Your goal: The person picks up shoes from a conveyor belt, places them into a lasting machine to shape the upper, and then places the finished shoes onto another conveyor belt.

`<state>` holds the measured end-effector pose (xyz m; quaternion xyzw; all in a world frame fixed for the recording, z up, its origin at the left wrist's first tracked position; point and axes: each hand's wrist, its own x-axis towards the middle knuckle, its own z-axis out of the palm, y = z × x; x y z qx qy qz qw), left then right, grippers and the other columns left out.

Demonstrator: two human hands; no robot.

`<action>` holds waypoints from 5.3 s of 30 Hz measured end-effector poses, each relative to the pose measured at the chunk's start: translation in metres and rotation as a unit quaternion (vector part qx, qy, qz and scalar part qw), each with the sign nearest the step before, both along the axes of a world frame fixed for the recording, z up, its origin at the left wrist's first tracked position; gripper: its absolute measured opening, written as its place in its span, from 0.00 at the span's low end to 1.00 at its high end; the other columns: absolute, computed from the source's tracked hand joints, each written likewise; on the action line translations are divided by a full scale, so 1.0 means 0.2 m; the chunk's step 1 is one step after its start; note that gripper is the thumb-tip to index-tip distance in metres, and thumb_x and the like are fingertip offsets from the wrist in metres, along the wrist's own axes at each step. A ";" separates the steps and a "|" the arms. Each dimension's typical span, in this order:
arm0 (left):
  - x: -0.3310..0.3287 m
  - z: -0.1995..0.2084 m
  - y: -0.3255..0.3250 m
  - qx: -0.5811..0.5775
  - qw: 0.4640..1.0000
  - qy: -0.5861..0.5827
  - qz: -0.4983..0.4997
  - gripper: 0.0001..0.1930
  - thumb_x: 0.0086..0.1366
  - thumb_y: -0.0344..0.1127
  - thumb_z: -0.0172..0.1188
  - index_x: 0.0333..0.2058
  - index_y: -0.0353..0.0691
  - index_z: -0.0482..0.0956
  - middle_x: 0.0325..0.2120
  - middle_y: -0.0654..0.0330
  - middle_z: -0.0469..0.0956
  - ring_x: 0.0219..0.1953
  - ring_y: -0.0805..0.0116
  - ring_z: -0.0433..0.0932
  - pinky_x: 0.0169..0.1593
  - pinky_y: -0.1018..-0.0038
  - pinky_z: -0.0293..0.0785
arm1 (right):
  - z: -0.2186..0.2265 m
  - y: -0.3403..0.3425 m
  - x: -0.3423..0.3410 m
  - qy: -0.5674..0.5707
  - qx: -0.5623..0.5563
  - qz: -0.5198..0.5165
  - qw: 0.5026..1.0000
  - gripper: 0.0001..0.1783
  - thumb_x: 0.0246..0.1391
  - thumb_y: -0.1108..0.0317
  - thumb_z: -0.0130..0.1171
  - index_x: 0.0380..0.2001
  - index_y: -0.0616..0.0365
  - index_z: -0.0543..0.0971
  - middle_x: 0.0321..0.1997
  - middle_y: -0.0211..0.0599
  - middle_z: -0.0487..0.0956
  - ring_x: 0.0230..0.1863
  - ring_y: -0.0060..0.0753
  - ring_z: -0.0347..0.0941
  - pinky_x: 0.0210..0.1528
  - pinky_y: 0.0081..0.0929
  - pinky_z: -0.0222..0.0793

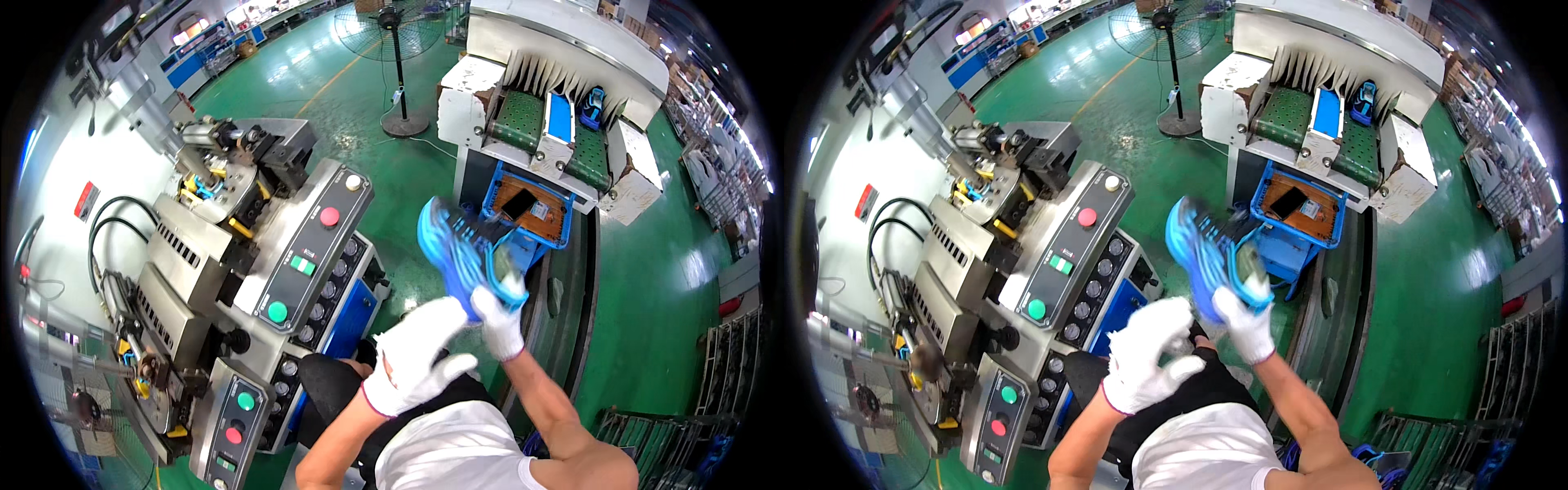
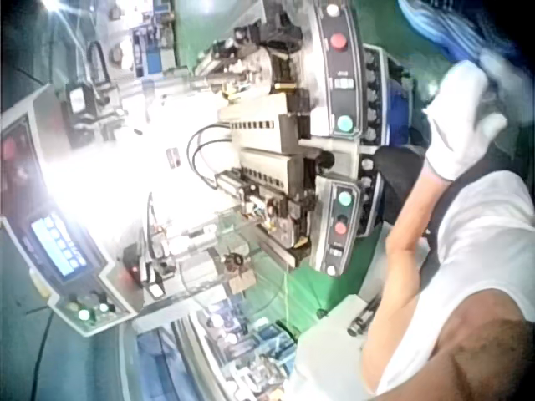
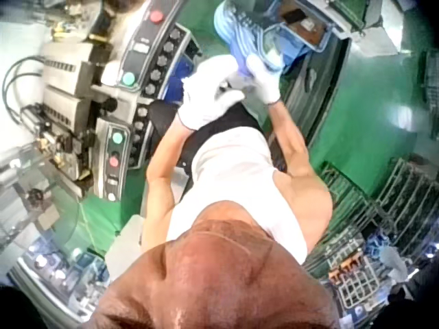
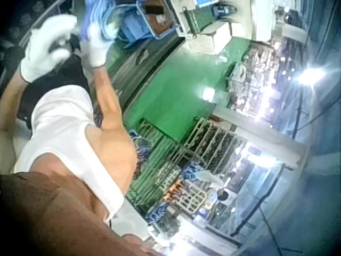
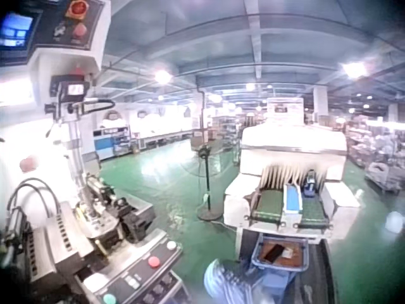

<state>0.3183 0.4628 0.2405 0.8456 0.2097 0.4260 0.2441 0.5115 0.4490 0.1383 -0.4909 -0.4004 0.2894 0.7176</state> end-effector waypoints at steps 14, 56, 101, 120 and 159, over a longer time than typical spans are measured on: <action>-0.40 -0.90 -0.38 -0.368 0.899 0.138 0.194 0.17 0.63 0.31 0.71 0.50 0.36 0.83 0.42 0.50 0.82 0.34 0.60 0.84 0.38 0.68 0.80 | 0.06 2.07 1.62 -0.279 -0.319 -0.239 0.874 0.54 0.46 0.22 0.63 0.55 0.67 0.81 0.49 0.54 0.87 0.51 0.50 0.85 0.57 0.42 0.77; 0.95 -1.47 -3.73 -0.498 -0.409 -0.157 0.748 0.40 0.69 0.73 0.50 0.64 0.44 0.74 0.62 0.38 0.71 0.59 0.36 0.76 0.62 0.48 0.73 | -0.46 0.10 -1.60 -0.385 -0.155 0.718 0.559 0.32 0.73 0.69 0.56 0.75 0.61 0.60 0.79 0.44 0.63 0.72 0.45 0.69 0.69 0.42 0.75; -1.17 -1.06 -2.23 -0.397 0.490 0.143 0.763 0.11 0.67 0.39 0.66 0.44 0.41 0.82 0.39 0.52 0.79 0.40 0.52 0.82 0.44 0.59 0.77 | -0.16 -0.37 -1.24 -0.256 -0.172 0.742 0.595 0.36 0.59 0.71 0.68 0.70 0.61 0.70 0.62 0.54 0.80 0.61 0.46 0.80 0.65 0.41 0.75; -1.13 -0.02 -0.38 -0.034 0.914 0.153 0.375 0.27 0.64 0.45 0.67 0.58 0.38 0.77 0.54 0.48 0.79 0.56 0.47 0.80 0.57 0.57 0.78 | -0.11 0.00 -1.03 -0.189 -0.216 0.608 0.740 0.25 0.45 0.66 0.79 0.46 0.61 0.82 0.44 0.40 0.86 0.47 0.32 0.82 0.49 0.35 0.78; -1.21 0.19 1.04 0.087 0.853 -0.094 0.506 0.13 0.71 0.24 0.53 0.52 0.34 0.78 0.49 0.53 0.84 0.52 0.63 0.82 0.62 0.68 0.74 | -0.53 0.36 -0.43 0.073 -0.261 0.200 0.942 0.30 0.56 0.77 0.68 0.62 0.60 0.73 0.48 0.27 0.80 0.40 0.21 0.74 0.45 0.27 0.76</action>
